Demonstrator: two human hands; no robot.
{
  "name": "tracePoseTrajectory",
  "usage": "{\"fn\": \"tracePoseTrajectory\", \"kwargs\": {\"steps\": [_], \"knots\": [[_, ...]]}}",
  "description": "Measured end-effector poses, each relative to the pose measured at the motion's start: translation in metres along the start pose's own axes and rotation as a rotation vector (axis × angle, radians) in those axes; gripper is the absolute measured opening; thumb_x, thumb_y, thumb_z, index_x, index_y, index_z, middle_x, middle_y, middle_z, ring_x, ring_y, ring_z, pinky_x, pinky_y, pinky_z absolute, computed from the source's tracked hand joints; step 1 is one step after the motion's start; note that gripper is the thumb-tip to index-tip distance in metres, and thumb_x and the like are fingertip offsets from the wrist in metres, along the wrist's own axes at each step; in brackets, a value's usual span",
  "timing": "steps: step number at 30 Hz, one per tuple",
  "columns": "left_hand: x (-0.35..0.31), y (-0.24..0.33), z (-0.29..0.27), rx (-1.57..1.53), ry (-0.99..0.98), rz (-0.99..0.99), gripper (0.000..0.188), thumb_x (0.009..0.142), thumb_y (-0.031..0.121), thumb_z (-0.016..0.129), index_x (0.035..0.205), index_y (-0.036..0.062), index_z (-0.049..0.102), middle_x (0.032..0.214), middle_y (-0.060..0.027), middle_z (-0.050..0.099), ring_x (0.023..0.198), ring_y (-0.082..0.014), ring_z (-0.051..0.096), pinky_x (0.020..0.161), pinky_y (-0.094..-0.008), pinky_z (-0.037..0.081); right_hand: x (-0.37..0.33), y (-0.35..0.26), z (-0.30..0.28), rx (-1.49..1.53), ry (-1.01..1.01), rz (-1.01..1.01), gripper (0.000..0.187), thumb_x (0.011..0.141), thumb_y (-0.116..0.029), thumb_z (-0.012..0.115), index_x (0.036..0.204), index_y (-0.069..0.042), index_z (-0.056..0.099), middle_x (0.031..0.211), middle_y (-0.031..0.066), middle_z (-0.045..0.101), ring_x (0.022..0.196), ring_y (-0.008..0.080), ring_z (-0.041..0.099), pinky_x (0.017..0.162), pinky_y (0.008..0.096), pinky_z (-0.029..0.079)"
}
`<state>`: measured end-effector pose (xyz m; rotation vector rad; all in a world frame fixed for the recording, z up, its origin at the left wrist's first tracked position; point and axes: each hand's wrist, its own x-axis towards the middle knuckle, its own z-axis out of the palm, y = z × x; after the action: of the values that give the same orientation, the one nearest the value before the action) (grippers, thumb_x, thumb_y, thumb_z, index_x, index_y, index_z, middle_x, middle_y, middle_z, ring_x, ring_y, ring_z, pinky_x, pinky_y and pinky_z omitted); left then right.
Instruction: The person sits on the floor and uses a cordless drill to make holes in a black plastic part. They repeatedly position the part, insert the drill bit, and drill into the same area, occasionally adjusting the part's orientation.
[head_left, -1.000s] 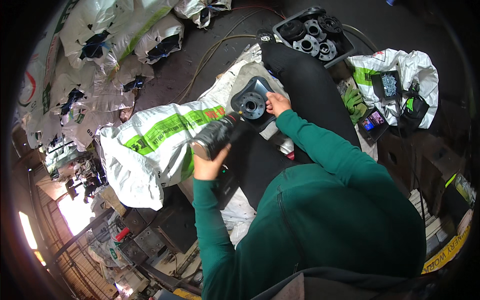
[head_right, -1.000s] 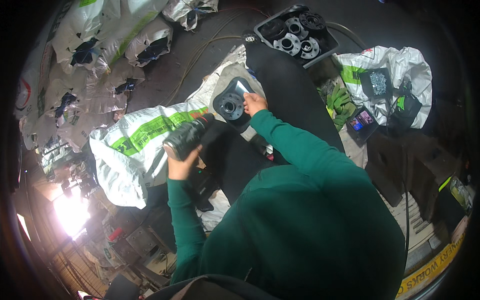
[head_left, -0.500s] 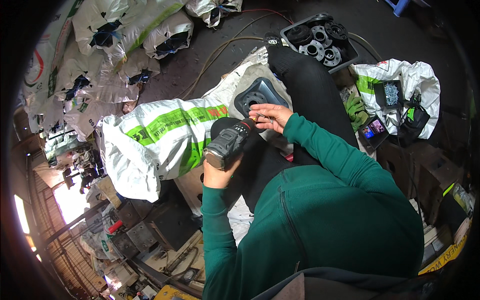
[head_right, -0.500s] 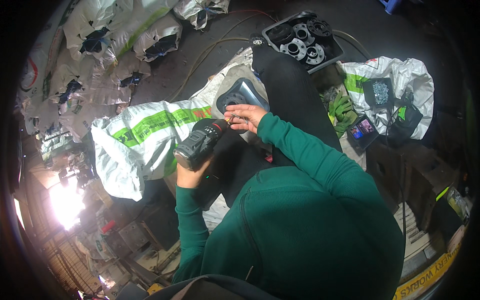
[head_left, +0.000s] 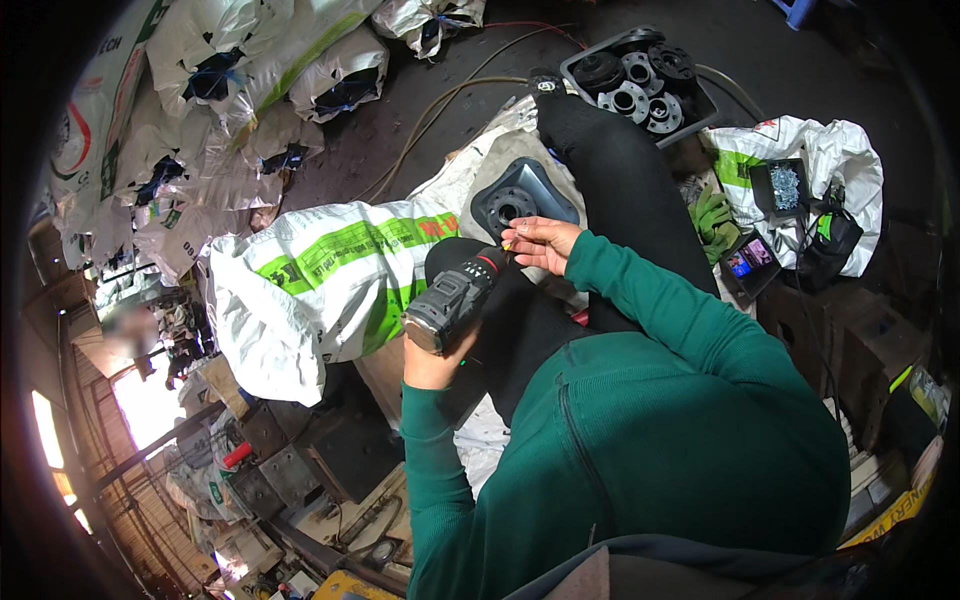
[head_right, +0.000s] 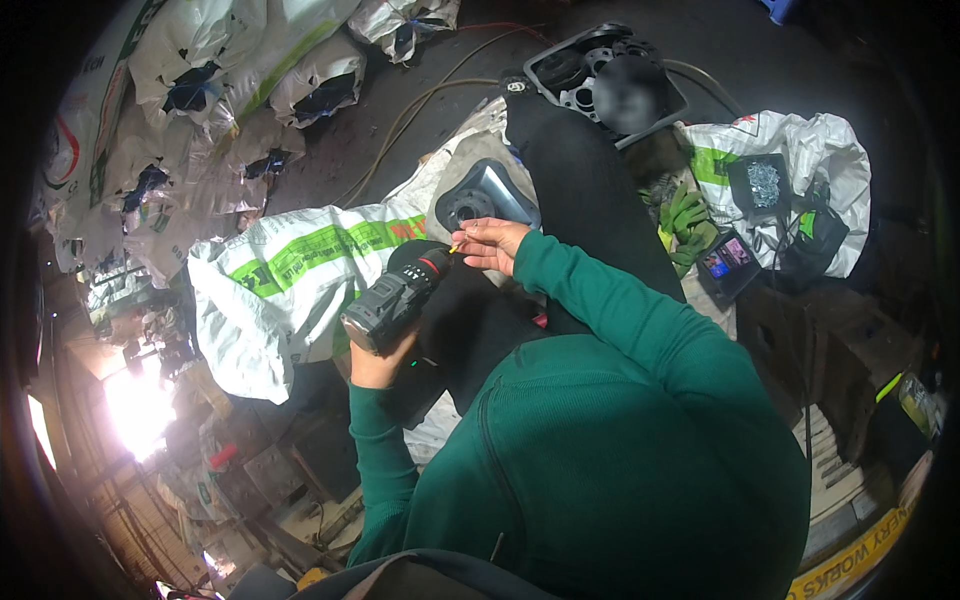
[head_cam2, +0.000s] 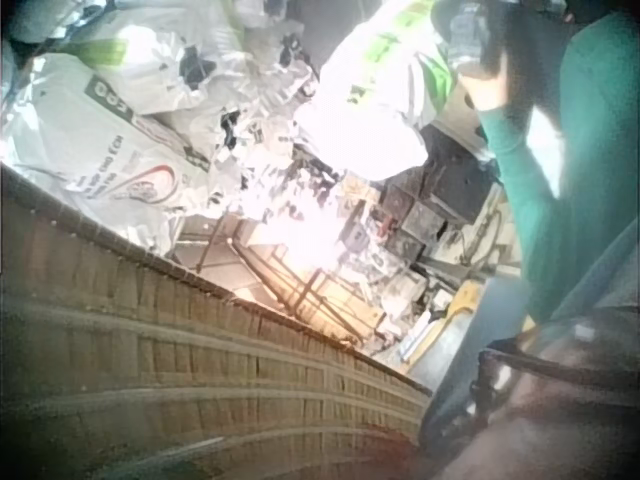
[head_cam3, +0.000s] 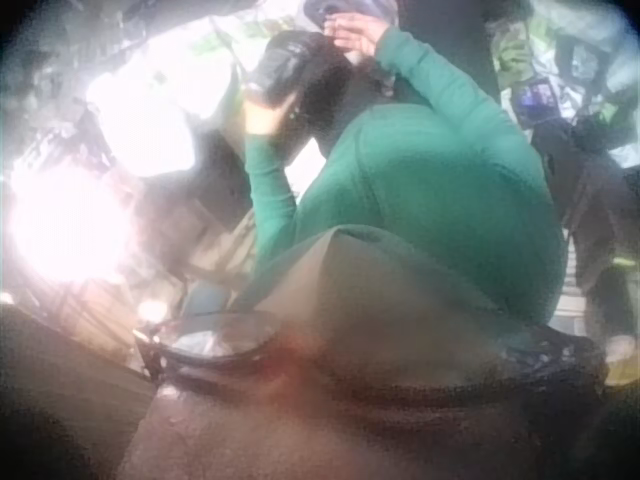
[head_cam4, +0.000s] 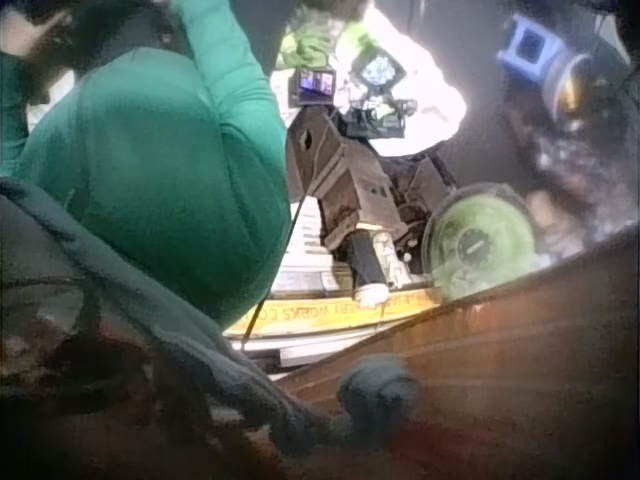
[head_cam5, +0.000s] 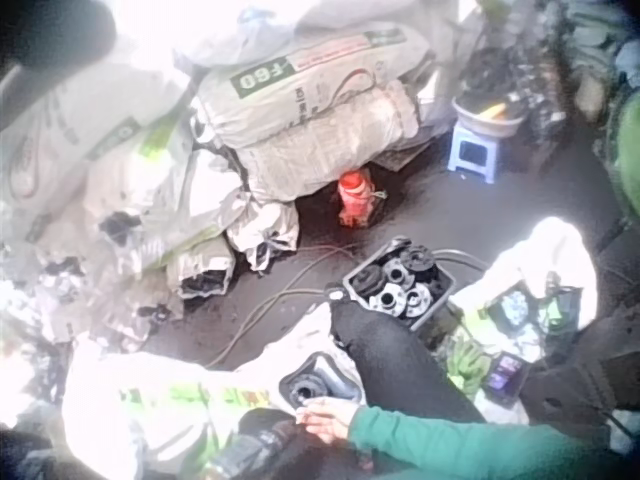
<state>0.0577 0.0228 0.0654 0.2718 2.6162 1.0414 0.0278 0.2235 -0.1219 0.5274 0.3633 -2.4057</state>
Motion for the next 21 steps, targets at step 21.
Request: {"fn": "tracePoseTrajectory", "kwargs": {"steps": [21], "knots": [[-0.003, -0.01, 0.018, 0.215, -0.045, 0.124, 0.046, 0.07, 0.002, 0.067, 0.114, 0.0021, 0.056, 0.11, -0.012, 0.062, 0.098, -0.0227, 0.062, 0.085, -0.0289, 0.047, 0.008, 0.018, -0.011, 0.054, 0.066, 0.142, 0.022, 0.091, -0.018, 0.054, 0.109, -0.006, 0.056, 0.103, 0.0068, 0.064, 0.086, 0.013, 0.064, 0.075, 0.0303, 0.054]]}}
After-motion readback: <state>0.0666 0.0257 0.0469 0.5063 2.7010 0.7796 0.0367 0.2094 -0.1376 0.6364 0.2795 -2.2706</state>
